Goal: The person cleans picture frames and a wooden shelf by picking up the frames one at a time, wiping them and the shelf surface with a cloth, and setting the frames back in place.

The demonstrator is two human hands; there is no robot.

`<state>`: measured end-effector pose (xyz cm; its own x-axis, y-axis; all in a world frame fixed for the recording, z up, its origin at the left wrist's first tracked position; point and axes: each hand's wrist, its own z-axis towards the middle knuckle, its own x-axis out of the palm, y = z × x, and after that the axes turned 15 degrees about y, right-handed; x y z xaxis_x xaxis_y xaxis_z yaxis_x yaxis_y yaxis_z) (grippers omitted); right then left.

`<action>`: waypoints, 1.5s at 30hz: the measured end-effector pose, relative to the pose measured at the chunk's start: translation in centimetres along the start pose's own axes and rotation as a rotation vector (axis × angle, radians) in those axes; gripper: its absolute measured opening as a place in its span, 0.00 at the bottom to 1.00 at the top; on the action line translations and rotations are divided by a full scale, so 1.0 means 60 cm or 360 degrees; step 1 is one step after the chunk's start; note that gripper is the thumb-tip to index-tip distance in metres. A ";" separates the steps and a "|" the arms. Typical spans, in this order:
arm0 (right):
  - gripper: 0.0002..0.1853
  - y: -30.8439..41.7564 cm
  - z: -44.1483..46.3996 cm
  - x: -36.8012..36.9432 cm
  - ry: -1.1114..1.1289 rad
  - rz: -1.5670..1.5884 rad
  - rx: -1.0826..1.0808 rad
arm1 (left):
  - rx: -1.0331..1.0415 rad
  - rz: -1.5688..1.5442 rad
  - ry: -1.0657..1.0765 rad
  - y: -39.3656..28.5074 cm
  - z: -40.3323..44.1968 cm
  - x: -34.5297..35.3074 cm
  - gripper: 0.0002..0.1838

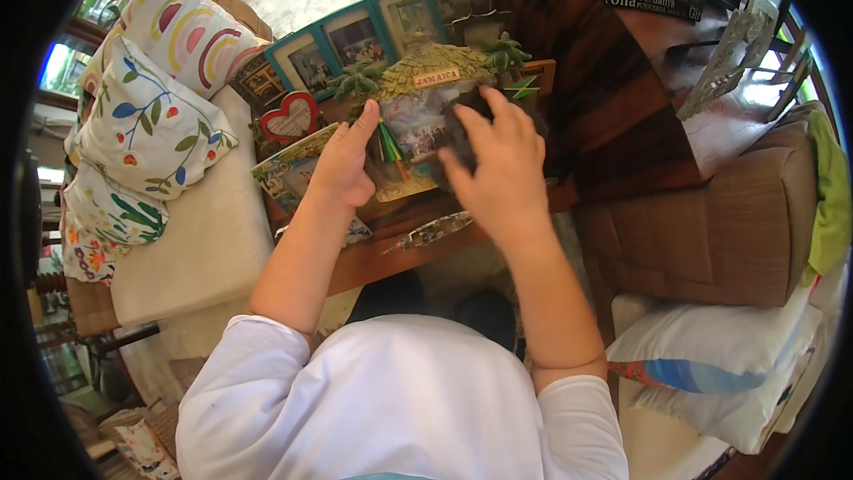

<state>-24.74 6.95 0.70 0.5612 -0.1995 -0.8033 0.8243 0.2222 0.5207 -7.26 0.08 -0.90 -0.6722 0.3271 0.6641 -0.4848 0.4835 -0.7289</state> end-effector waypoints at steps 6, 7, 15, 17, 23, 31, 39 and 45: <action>0.23 0.028 0.014 0.032 -0.0019 -0.0071 -0.0284 | 0.0000 0.0020 -0.0041 0.002 -0.004 0.018 0.19; 0.23 0.040 0.019 0.037 0.0016 0.0018 -0.0394 | -0.0013 0.0031 -0.0006 0.010 0.001 0.006 0.18; 0.20 0.011 0.029 0.014 -0.0002 -0.0044 -0.0361 | 0.0011 0.0109 -0.0033 0.006 0.000 0.014 0.21; 0.20 0.020 0.010 0.039 0.0070 -0.0049 -0.0483 | -0.0034 0.0146 -0.0056 0.009 0.005 0.003 0.22; 0.18 -0.004 0.057 -0.024 -0.0244 0.0531 -0.0289 | -0.0090 0.0127 -0.0035 0.019 0.000 0.007 0.20; 0.22 0.051 0.011 0.058 0.0098 0.0046 -0.0571 | 0.0026 0.0041 -0.0001 0.010 0.000 -0.024 0.20; 0.19 0.001 -0.008 -0.033 0.0087 0.0415 -0.0174 | 0.0212 0.0076 -0.0151 -0.007 -0.020 -0.043 0.18; 0.15 -0.037 0.052 -0.104 -0.0311 0.1222 -0.0004 | 0.0528 0.0062 -0.0240 -0.082 -0.054 -0.068 0.20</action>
<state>-29.86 4.75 5.44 0.9761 -0.1534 -0.1539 0.2010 0.3679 0.9079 -0.32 -1.01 0.53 -0.7567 0.2046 0.6209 -0.5958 0.1754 -0.7838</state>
